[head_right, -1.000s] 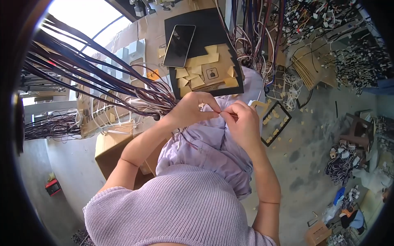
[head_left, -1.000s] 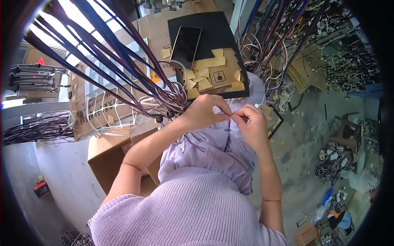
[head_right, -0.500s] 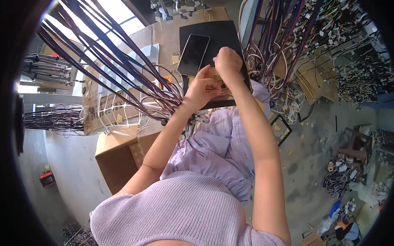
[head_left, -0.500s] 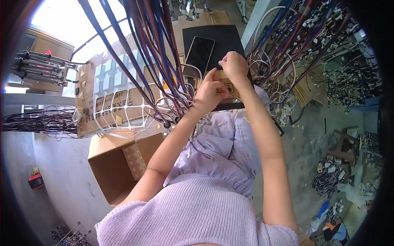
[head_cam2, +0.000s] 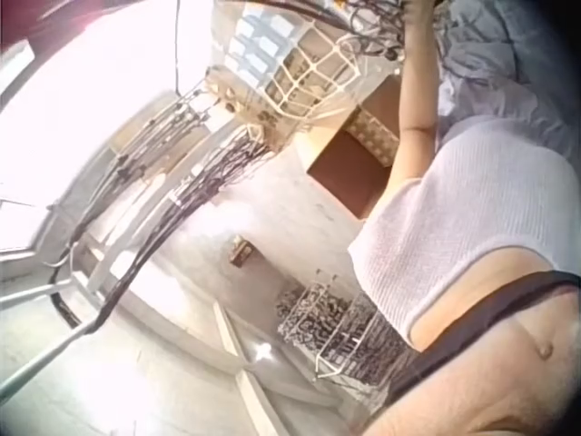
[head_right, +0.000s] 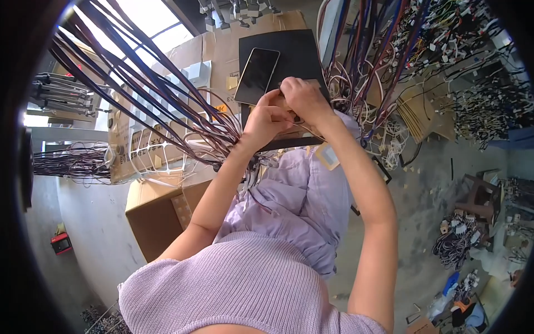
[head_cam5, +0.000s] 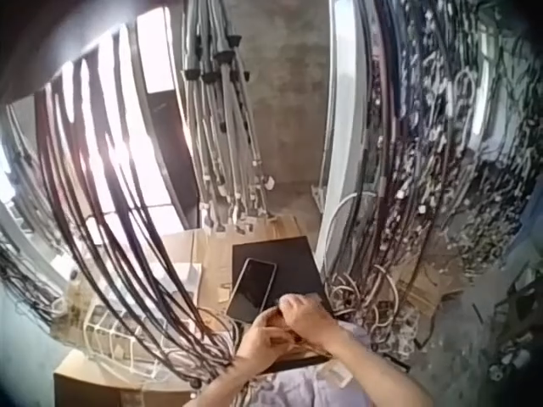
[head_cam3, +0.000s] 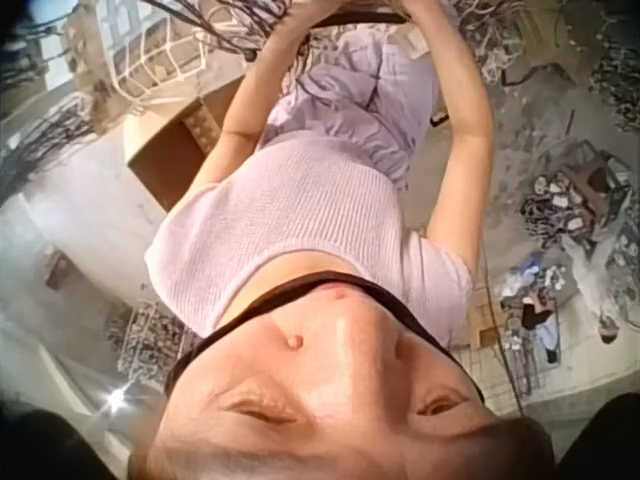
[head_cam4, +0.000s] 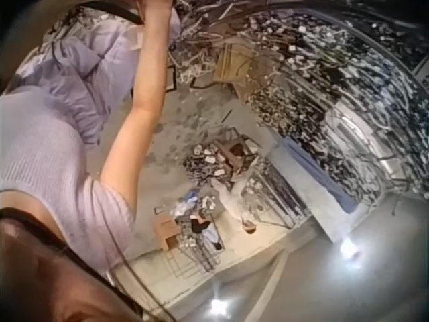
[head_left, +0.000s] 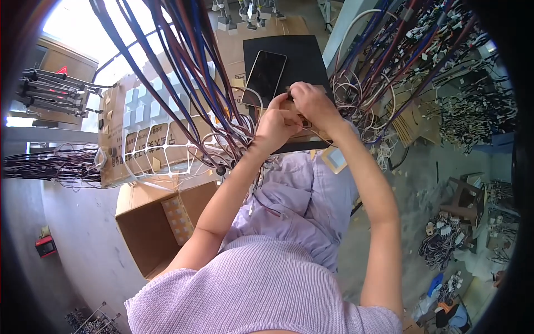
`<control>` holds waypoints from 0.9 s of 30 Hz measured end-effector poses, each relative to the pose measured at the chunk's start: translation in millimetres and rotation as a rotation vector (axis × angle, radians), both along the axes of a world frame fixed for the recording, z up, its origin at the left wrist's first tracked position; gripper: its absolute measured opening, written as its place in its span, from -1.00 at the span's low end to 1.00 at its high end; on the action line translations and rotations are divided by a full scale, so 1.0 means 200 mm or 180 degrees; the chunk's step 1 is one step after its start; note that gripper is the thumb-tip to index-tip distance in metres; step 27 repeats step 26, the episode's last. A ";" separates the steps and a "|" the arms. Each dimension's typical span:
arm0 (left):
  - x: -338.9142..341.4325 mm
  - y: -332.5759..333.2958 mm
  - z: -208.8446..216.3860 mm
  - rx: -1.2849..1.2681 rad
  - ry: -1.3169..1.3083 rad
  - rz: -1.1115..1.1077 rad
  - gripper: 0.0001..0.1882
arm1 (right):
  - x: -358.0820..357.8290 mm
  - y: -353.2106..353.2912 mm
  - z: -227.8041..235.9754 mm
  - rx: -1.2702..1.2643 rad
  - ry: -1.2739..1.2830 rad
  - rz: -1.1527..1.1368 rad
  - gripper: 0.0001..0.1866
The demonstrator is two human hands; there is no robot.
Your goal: Assembling and labeling electrical wire harnesses by connecting wires to plastic housings and applying labels.
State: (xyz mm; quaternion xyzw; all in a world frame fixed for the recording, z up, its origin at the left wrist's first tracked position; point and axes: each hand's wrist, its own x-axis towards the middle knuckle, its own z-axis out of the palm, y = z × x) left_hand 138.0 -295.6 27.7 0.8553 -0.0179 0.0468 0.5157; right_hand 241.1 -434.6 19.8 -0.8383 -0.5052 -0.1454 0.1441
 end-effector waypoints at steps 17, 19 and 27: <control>-0.24 -0.10 0.37 0.0514 -0.1039 -0.1007 -0.83 | -0.36 -0.33 0.44 0.1648 0.2806 0.0324 -0.91; -0.25 -0.16 0.34 0.0181 -0.1429 -0.0453 -0.78 | -0.43 -0.28 0.43 0.1878 0.2543 -0.0154 -0.88; -0.31 -0.19 0.36 0.0145 -0.0732 -0.0076 -0.79 | -0.52 -0.26 0.37 0.2118 0.1308 -0.0680 -0.87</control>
